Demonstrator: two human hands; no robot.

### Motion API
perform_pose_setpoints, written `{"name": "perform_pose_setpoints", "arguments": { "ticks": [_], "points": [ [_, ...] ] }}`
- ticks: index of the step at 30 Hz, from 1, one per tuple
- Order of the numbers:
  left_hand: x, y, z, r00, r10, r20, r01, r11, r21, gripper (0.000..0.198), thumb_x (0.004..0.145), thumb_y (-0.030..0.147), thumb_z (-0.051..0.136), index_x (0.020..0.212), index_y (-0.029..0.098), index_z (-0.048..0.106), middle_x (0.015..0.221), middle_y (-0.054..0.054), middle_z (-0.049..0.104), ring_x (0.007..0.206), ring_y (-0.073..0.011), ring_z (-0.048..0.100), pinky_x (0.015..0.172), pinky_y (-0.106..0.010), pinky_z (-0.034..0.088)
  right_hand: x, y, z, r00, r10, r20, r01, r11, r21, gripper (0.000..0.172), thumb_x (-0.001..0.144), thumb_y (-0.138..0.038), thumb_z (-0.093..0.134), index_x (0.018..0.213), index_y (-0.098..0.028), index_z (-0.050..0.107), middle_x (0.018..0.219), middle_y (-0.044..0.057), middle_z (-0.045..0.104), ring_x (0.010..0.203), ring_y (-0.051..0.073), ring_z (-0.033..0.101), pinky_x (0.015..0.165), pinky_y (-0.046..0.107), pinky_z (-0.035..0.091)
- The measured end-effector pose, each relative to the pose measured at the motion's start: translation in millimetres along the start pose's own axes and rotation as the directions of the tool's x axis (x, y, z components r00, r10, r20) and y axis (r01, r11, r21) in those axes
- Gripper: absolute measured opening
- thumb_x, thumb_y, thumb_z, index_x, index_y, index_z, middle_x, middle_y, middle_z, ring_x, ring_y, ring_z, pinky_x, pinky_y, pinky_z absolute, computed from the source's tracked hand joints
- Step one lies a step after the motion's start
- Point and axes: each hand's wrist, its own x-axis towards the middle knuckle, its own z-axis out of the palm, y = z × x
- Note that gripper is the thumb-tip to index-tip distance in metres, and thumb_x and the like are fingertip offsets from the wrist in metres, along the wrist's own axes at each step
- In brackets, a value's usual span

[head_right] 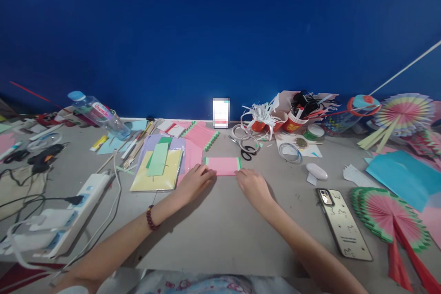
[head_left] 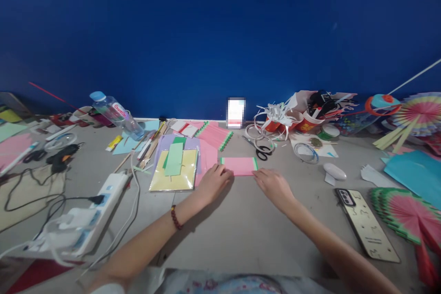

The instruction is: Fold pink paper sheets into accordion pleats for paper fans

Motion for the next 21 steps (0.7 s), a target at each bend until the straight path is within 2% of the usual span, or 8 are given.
{"name": "perform_pose_setpoints", "arguments": {
  "ticks": [3, 6, 10, 15, 21],
  "points": [
    [9, -11, -8.2, 0.997, 0.075, 0.020, -0.073, 0.994, -0.080, 0.014, 0.094, 0.018, 0.049, 0.105, 0.021, 0.057, 0.098, -0.004, 0.054, 0.093, -0.0188, 0.052, 0.074, -0.029, 0.043, 7, 19, -2, 0.998, -0.058, 0.026, 0.049, 0.964, 0.261, 0.020, 0.090, -0.015, 0.052, 0.102, -0.018, 0.068, 0.098, 0.006, 0.069, 0.092, 0.017, 0.065, 0.082, 0.028, 0.049],
    [16, -17, -10.4, 0.994, 0.112, 0.015, -0.111, 0.991, -0.079, 0.015, 0.096, 0.023, 0.047, 0.105, 0.020, 0.058, 0.094, -0.004, 0.055, 0.087, -0.0169, 0.053, 0.069, -0.026, 0.042, 10, 27, -1, 0.996, -0.065, 0.062, 0.036, 0.923, 0.384, 0.019, 0.089, -0.017, 0.053, 0.101, -0.019, 0.068, 0.100, 0.006, 0.067, 0.093, 0.018, 0.063, 0.083, 0.030, 0.050],
    [20, -22, -2.2, 0.989, 0.143, -0.021, -0.145, 0.986, -0.079, 0.018, 0.096, 0.022, 0.045, 0.106, 0.019, 0.060, 0.093, -0.004, 0.059, 0.087, -0.0172, 0.055, 0.070, -0.027, 0.043, 12, 30, 1, 0.996, -0.042, 0.078, 0.003, 0.896, 0.445, 0.017, 0.088, -0.021, 0.056, 0.100, -0.020, 0.068, 0.102, 0.008, 0.066, 0.097, 0.021, 0.062, 0.087, 0.035, 0.050],
    [19, -26, 10.4, 0.983, 0.138, -0.121, -0.150, 0.984, -0.096, 0.018, 0.093, 0.018, 0.048, 0.103, 0.018, 0.062, 0.091, -0.005, 0.062, 0.090, -0.0191, 0.055, 0.076, -0.030, 0.044, 16, 35, 7, 0.998, -0.047, 0.031, 0.025, 0.866, 0.500, 0.016, 0.088, -0.025, 0.057, 0.099, -0.022, 0.069, 0.099, 0.008, 0.067, 0.095, 0.022, 0.062, 0.085, 0.036, 0.050],
    [18, -29, 9.9, 0.980, 0.148, -0.136, -0.166, 0.977, -0.135, 0.018, 0.094, 0.028, 0.051, 0.102, 0.017, 0.064, 0.090, -0.005, 0.062, 0.087, -0.0182, 0.056, 0.074, -0.029, 0.043, 17, 38, 14, 0.997, -0.067, -0.039, 0.078, 0.890, 0.450, 0.015, 0.090, -0.025, 0.056, 0.096, -0.021, 0.069, 0.097, 0.008, 0.069, 0.094, 0.021, 0.062, 0.082, 0.035, 0.051]
  ]
}}
